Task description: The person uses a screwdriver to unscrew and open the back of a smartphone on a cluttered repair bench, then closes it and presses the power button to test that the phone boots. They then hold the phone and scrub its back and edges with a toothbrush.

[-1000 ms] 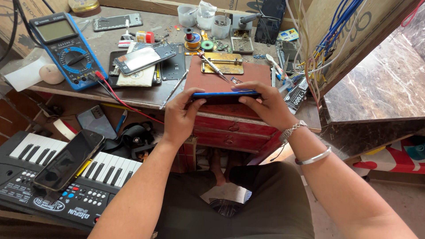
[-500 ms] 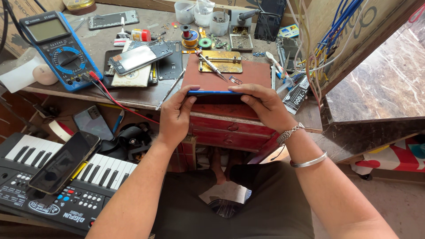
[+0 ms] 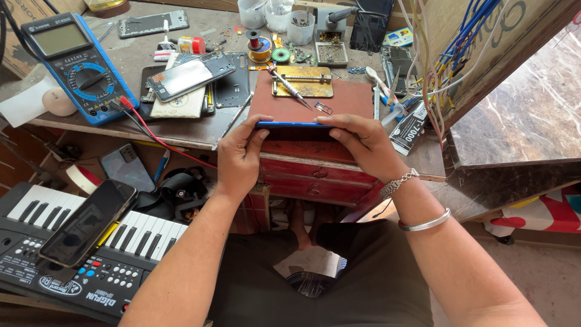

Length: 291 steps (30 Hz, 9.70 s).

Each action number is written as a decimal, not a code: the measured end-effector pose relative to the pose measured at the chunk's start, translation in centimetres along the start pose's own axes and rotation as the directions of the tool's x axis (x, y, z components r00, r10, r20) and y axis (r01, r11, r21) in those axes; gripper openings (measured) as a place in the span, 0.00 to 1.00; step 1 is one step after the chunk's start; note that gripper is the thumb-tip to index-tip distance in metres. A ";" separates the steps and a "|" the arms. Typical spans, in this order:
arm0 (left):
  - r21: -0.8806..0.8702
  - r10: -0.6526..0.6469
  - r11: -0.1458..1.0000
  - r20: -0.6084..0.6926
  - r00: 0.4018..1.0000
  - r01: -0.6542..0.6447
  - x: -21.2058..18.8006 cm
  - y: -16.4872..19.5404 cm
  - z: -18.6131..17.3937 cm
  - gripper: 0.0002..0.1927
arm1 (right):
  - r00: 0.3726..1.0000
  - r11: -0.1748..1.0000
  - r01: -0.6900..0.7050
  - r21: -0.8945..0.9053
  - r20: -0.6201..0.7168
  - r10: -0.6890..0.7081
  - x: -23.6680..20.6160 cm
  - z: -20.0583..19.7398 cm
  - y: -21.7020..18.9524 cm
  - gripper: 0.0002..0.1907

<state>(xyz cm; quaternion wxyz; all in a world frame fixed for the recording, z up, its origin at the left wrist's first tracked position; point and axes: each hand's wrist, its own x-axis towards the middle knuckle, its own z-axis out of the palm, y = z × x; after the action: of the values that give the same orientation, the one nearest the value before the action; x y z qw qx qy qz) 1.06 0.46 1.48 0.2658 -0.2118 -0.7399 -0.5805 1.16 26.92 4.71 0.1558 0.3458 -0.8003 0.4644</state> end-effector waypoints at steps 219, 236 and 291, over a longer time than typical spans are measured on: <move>-0.012 -0.122 0.992 -0.025 0.992 0.122 0.4 1.8 0.3 0.11 | 0.951 0.950 0.170 -0.260 -0.210 -0.228 2.8 2.7 -0.2 0.09; -0.120 -0.136 0.985 -0.109 0.985 0.123 -0.6 -0.1 1.6 0.09 | 0.836 0.954 -0.300 0.004 -0.480 0.265 3.8 1.8 3.6 0.08; -0.324 -0.303 0.911 -0.108 0.947 0.254 -0.5 -1.3 1.6 0.08 | 0.959 0.847 -0.227 0.481 -0.042 0.281 3.7 3.4 3.9 0.10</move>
<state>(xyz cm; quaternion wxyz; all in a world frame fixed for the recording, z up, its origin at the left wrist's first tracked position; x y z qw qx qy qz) 0.42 1.66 -0.15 0.2010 -0.0966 -0.6408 -0.7346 -4.00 23.79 2.59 0.0480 0.2381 -0.6919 0.6799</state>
